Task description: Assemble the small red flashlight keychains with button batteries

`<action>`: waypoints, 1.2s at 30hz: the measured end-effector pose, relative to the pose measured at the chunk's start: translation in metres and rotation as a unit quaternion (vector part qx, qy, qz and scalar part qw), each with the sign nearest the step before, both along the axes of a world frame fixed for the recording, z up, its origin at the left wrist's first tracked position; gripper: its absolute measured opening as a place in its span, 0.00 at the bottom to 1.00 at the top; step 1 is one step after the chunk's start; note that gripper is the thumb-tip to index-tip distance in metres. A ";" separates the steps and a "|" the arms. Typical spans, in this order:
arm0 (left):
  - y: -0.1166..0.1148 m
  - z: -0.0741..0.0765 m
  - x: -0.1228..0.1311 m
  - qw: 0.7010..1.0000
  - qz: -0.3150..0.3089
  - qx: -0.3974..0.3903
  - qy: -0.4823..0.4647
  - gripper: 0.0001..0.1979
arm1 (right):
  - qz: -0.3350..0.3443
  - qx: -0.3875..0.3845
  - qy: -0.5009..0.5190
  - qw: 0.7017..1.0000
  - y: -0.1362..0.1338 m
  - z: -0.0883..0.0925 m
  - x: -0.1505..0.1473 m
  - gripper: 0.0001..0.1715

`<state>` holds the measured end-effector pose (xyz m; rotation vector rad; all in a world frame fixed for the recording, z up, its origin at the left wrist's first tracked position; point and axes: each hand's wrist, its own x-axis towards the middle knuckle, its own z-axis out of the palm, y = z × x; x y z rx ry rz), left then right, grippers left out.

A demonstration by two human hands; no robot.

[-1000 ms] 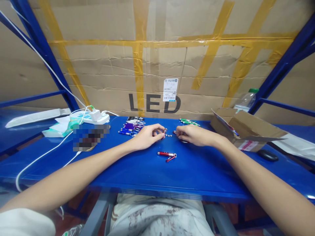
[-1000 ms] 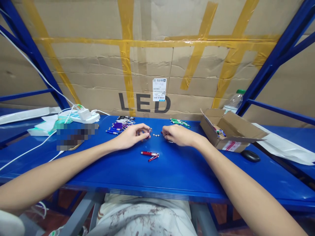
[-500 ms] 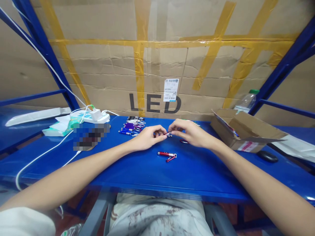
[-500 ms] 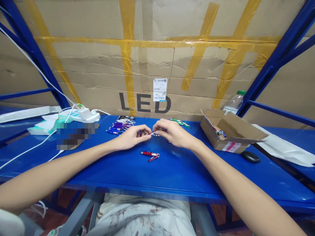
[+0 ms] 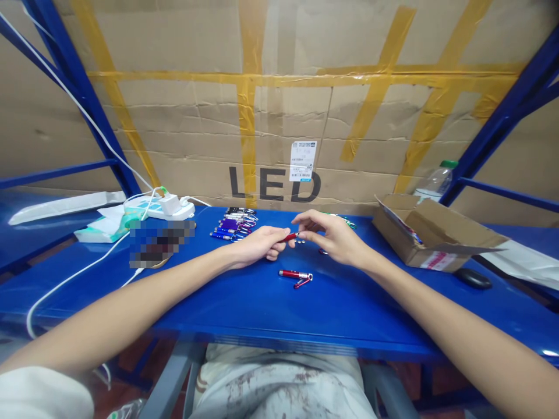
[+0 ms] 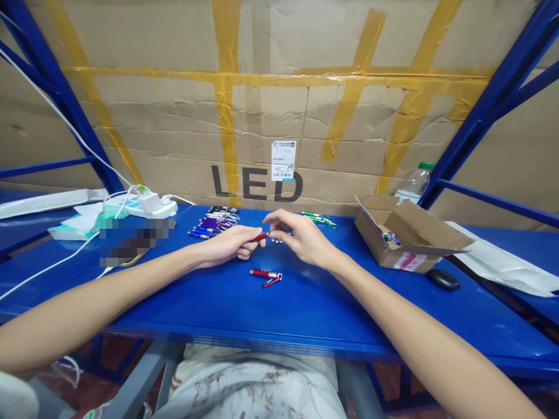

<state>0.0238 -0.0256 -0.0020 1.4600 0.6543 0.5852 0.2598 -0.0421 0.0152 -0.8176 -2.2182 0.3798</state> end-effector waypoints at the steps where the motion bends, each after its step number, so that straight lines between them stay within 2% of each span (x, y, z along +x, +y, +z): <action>1: 0.000 0.001 0.000 1.000 -0.007 -0.018 -0.001 0.26 | 0.001 0.007 -0.011 1.000 -0.001 0.000 0.001 0.13; 5: 0.000 0.003 -0.002 0.995 -0.046 -0.088 0.008 0.22 | 0.008 0.045 -0.066 0.997 -0.003 0.002 0.004 0.16; 7: 0.000 0.003 -0.003 0.995 -0.054 -0.086 0.012 0.22 | 0.012 0.057 -0.075 0.995 -0.004 0.002 0.005 0.16; 12: 0.000 -0.002 -0.001 0.999 -0.041 0.029 0.018 0.28 | 0.018 0.042 -0.095 0.994 -0.004 0.002 0.005 0.14; 16: -0.001 -0.004 0.002 0.988 -0.007 0.143 0.054 0.32 | 0.024 0.018 -0.089 0.996 -0.003 0.001 0.005 0.10; 19: -0.002 -0.005 0.003 0.983 0.014 0.174 0.049 0.33 | 0.019 0.001 -0.054 0.998 -0.003 0.003 0.004 0.06; 21: -0.002 -0.004 0.002 0.990 0.001 0.136 0.031 0.32 | 0.018 -0.003 -0.042 0.999 -0.003 0.004 0.003 0.04; 24: -0.003 0.000 -0.001 0.998 -0.063 0.006 0.014 0.27 | 0.029 -0.003 -0.044 0.999 -0.005 0.007 0.003 0.04; 26: -0.004 0.005 -0.003 0.992 -0.101 -0.078 0.013 0.23 | 0.037 -0.005 -0.046 0.998 -0.007 0.009 0.003 0.04; 28: -0.004 0.009 -0.005 0.985 -0.125 -0.121 0.008 0.22 | 0.041 0.004 -0.054 0.998 -0.010 0.011 0.003 0.04; 32: 0.001 0.012 -0.011 0.981 -0.158 -0.114 0.025 0.22 | 0.033 0.081 -0.119 0.989 -0.016 0.011 0.003 0.07; 36: 0.004 0.008 -0.011 0.988 -0.139 -0.061 0.034 0.23 | 0.032 0.156 -0.171 0.972 -0.018 0.008 0.003 0.12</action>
